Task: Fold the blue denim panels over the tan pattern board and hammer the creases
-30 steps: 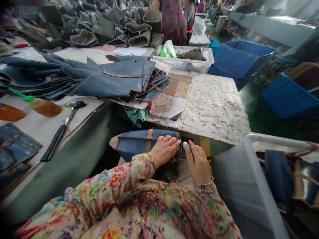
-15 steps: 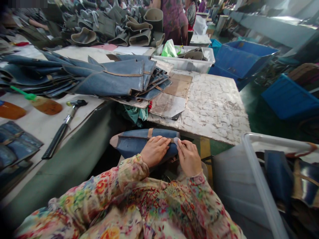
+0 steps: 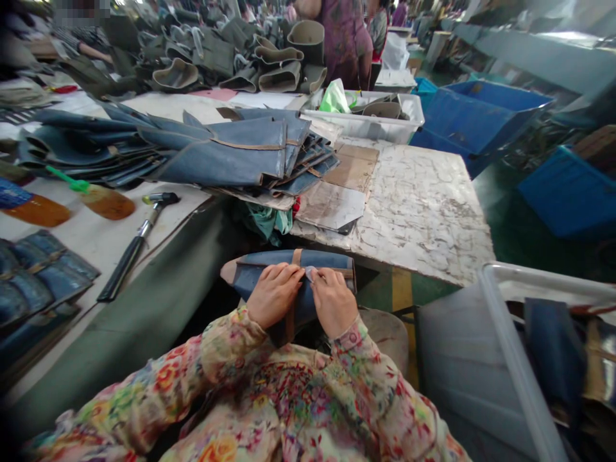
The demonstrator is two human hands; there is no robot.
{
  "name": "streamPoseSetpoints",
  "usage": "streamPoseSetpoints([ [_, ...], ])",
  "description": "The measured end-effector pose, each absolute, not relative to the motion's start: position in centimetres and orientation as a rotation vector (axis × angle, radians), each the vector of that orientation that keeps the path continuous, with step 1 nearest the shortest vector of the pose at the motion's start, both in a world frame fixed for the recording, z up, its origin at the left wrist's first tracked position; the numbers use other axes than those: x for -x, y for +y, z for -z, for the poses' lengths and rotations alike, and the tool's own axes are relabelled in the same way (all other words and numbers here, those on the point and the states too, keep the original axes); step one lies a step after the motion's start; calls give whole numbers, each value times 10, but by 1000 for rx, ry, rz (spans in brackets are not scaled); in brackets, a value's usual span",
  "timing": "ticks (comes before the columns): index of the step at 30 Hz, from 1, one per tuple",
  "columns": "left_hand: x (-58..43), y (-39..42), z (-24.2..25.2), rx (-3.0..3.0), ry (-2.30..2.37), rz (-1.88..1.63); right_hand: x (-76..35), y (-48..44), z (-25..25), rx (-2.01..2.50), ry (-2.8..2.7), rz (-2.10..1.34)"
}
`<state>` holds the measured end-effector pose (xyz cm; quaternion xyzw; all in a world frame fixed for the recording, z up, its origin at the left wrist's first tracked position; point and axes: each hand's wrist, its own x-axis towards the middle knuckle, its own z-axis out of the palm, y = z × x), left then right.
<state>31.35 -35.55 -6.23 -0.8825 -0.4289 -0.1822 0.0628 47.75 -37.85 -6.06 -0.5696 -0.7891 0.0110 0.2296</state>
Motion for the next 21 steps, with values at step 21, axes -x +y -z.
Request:
streamPoseSetpoints([
  [21,-294,-371,54,2577,-1544,527,-488,-354,51,1321,-2352,-463],
])
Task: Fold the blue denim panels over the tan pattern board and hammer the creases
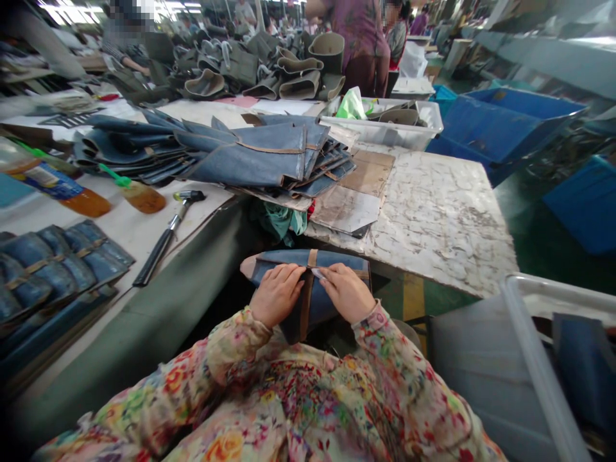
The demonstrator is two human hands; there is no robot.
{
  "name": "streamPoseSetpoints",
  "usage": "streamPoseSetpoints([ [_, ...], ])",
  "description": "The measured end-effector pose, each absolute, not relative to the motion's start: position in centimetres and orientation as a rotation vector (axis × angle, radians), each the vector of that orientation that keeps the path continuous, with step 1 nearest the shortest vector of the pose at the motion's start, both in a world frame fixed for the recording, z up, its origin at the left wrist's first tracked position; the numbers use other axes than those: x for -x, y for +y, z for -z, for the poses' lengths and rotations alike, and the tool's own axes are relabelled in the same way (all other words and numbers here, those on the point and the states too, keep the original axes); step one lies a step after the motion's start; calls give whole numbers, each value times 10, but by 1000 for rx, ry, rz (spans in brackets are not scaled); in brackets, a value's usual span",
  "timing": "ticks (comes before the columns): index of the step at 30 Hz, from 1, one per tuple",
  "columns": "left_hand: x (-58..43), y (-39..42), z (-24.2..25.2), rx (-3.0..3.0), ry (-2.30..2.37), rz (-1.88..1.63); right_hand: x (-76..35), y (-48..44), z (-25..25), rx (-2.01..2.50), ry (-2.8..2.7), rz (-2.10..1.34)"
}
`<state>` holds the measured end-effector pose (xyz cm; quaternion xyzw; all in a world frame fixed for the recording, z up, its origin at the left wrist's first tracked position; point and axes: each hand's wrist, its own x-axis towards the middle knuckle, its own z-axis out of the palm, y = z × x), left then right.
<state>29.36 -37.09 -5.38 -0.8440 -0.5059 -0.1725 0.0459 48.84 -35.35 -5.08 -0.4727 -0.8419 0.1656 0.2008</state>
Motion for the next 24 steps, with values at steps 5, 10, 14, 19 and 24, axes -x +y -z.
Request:
streamPoseSetpoints([
  [5,-298,-361,48,2565,-1617,454,-490,-346,41,1282,-2417,-566],
  [10,-303,-354,50,2589,-1575,466,-489,-345,37,1290,-2471,-513],
  [14,-302,-355,51,2653,-1497,520,-491,-342,37,1250,-2444,-601],
  [19,-297,-359,55,2704,-1420,534,-486,-344,37,1304,-2499,-492],
  [24,-296,-360,62,2741,-1378,526,-472,-353,38,1412,-2508,-290],
])
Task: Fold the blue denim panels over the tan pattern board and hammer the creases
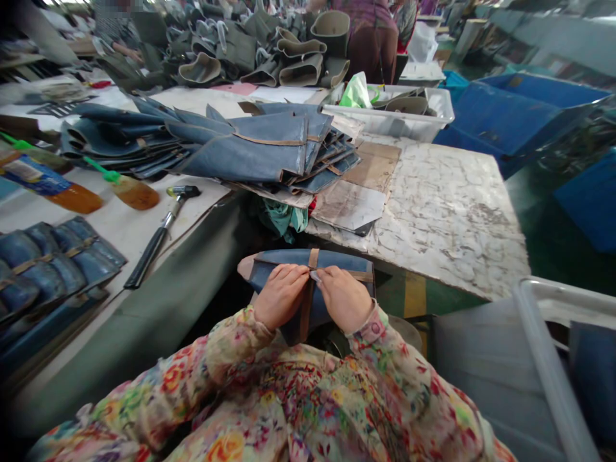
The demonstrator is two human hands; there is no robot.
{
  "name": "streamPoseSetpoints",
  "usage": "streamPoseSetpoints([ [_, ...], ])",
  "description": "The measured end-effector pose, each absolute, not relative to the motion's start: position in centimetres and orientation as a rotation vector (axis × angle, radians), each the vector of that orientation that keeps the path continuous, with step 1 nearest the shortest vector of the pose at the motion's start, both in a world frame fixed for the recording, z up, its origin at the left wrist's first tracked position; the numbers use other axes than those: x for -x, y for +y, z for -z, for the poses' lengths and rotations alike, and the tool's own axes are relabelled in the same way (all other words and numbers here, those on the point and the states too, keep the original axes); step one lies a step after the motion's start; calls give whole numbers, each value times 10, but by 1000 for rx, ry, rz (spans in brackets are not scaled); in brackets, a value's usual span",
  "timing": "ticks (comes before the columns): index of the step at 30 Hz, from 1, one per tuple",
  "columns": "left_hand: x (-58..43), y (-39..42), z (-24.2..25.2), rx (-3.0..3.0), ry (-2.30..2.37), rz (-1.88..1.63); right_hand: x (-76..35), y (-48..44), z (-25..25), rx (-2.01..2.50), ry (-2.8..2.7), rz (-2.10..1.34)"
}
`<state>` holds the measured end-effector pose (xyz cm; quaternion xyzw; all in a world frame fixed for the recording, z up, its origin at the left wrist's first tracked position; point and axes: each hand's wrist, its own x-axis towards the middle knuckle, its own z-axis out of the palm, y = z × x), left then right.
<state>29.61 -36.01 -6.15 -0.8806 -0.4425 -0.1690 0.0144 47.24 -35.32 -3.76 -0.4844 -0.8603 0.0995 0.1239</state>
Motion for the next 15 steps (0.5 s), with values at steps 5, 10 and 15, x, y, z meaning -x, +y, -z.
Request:
streamPoseSetpoints([
  [5,-296,-356,64,2775,-1387,556,-461,-356,39,1576,-2495,-83],
  [10,-296,-351,58,2799,-1401,538,-452,-353,43,1616,-2463,36],
  [15,-294,-354,58,2794,-1401,560,-460,-349,51,1524,-2430,-25],
])
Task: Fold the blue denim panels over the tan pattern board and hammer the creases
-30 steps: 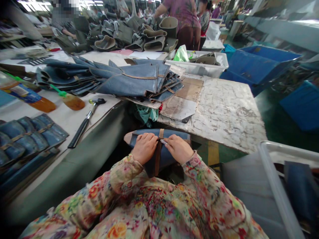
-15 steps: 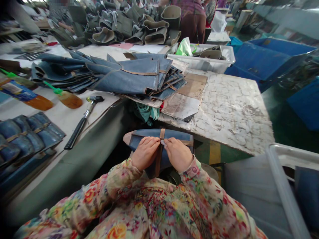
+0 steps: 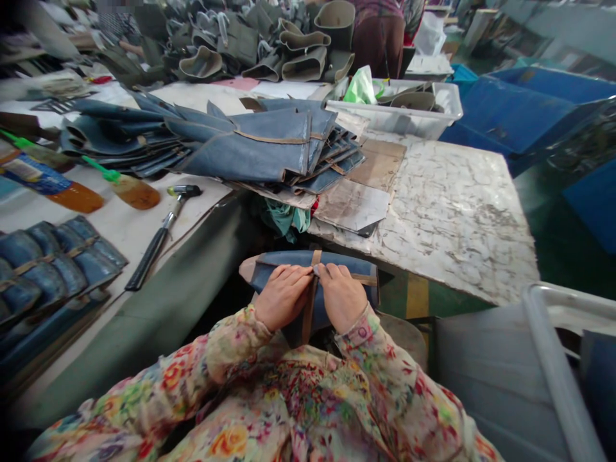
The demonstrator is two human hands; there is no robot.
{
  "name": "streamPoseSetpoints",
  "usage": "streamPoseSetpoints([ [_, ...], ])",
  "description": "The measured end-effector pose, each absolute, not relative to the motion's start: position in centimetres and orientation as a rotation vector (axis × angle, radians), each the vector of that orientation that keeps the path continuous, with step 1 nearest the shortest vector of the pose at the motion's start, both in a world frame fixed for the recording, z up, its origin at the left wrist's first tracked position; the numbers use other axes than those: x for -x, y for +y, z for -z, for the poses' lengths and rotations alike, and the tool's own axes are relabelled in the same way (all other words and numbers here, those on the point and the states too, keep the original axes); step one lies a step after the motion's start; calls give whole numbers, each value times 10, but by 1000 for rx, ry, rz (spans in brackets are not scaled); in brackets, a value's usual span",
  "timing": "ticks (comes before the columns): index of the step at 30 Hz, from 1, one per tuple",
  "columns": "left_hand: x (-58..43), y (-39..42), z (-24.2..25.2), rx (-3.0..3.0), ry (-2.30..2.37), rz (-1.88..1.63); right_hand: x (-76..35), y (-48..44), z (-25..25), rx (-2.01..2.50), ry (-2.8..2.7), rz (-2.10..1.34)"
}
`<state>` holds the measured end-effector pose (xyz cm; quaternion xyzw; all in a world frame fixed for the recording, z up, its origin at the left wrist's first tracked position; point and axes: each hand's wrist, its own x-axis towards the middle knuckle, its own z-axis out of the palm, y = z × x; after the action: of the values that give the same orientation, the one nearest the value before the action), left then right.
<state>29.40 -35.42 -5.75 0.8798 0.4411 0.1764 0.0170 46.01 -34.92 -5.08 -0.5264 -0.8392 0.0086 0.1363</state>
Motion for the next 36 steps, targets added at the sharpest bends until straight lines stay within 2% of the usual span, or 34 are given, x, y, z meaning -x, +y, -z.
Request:
streamPoseSetpoints([
  [12,-266,-365,63,-2763,1529,-586,-470,-342,37,1151,-2456,-212],
  [20,-260,-364,62,-2756,1508,-545,-451,-340,52,1128,-2525,-243],
  [36,-203,-366,59,-2638,1768,-491,-386,-319,48,1037,-2630,-380],
])
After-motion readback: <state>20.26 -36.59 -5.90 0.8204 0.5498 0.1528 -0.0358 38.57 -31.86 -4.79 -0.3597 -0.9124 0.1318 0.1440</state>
